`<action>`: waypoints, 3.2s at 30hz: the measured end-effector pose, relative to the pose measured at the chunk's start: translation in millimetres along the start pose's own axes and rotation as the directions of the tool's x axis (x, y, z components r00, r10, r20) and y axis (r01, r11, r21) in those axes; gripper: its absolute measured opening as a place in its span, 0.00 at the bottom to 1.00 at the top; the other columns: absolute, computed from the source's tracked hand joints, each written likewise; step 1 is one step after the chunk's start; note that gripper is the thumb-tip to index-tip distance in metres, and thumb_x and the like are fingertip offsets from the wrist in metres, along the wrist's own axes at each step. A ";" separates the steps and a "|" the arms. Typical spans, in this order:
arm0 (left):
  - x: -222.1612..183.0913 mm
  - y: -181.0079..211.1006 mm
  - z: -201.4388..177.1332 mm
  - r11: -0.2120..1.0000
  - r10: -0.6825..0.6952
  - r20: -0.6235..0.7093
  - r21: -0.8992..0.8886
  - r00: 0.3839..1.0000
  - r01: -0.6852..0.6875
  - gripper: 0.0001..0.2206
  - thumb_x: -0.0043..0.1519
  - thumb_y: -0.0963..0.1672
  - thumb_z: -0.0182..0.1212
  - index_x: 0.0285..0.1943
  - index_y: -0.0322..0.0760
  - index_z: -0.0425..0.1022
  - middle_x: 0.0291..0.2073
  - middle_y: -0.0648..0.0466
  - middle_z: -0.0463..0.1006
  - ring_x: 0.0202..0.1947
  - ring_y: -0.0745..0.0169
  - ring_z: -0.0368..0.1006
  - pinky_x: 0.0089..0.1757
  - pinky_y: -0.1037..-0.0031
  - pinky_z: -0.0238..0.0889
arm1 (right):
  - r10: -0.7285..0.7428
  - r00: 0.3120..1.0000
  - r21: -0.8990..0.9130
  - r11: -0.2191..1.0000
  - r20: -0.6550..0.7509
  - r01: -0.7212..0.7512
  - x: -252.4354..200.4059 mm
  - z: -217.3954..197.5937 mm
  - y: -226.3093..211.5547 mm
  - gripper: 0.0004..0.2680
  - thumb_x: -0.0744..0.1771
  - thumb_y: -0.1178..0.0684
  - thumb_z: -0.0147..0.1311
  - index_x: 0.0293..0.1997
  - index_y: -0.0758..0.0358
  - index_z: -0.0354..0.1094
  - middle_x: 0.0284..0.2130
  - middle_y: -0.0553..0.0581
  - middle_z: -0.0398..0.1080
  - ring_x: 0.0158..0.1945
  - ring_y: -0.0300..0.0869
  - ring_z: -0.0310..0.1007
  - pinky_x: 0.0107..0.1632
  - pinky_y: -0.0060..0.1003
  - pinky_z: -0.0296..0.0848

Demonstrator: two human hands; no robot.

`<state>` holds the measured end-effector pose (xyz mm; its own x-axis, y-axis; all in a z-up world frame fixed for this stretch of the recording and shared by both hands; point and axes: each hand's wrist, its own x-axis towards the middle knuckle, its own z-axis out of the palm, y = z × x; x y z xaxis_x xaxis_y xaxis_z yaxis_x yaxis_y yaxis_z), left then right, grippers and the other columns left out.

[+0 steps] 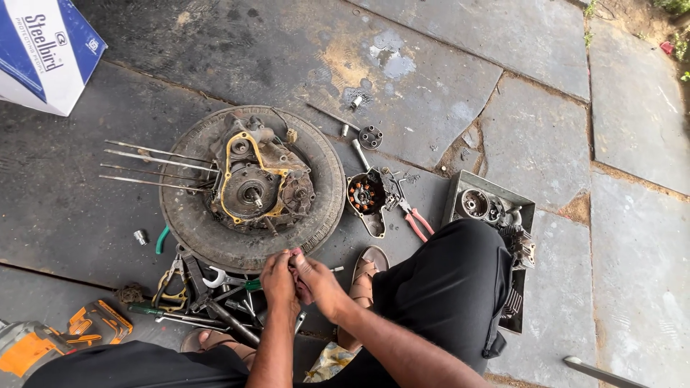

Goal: The person sits on the ground repairing a scooter wheel hub assembly. They use a screwdriver to work on the hub, pick up a long rod and place it in a parts tray, handle small components from the tray, and use a hammer and wrench on the hub bolts.

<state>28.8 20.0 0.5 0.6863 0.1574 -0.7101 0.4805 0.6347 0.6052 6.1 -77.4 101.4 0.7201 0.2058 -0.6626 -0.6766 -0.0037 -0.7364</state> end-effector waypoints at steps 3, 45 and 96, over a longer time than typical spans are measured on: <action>-3.3 -2.3 -3.6 0.997 0.075 -0.074 -0.028 0.994 -0.077 0.06 0.66 0.40 0.58 0.46 0.30 0.76 0.32 0.51 0.77 0.27 0.66 0.72 0.28 0.77 0.65 | 0.008 0.994 0.067 0.998 0.106 -0.015 6.7 5.3 21.9 0.30 0.70 0.27 0.32 0.72 0.64 0.53 0.54 0.64 0.58 0.58 0.48 0.54 0.60 0.46 0.55; -75.8 47.7 36.1 -0.334 0.219 0.782 0.622 0.584 -0.708 0.11 0.58 0.38 0.60 0.49 0.37 0.79 0.76 0.46 0.53 0.74 0.38 0.47 0.68 0.46 0.38 | 0.307 0.931 0.459 0.868 -0.198 -0.189 49.5 -60.9 12.6 0.16 0.72 0.46 0.33 0.37 0.62 0.70 0.27 0.56 0.72 0.25 0.42 0.69 0.29 0.38 0.72; -36.8 -3.2 -2.6 0.372 0.176 -0.122 0.927 0.977 0.048 0.15 0.68 0.55 0.52 0.48 0.49 0.79 0.42 0.52 0.84 0.42 0.48 0.81 0.43 0.58 0.72 | -0.598 0.801 -0.800 0.496 -0.034 0.337 108.5 -33.3 2.0 0.14 0.68 0.52 0.52 0.61 0.58 0.72 0.44 0.63 0.79 0.43 0.53 0.80 0.47 0.48 0.78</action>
<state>0.6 14.1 23.8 0.6885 0.3575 -0.6310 0.7182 -0.4572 0.5246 88.0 -87.6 23.4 0.9864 0.1343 -0.0950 0.0302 -0.7155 -0.6980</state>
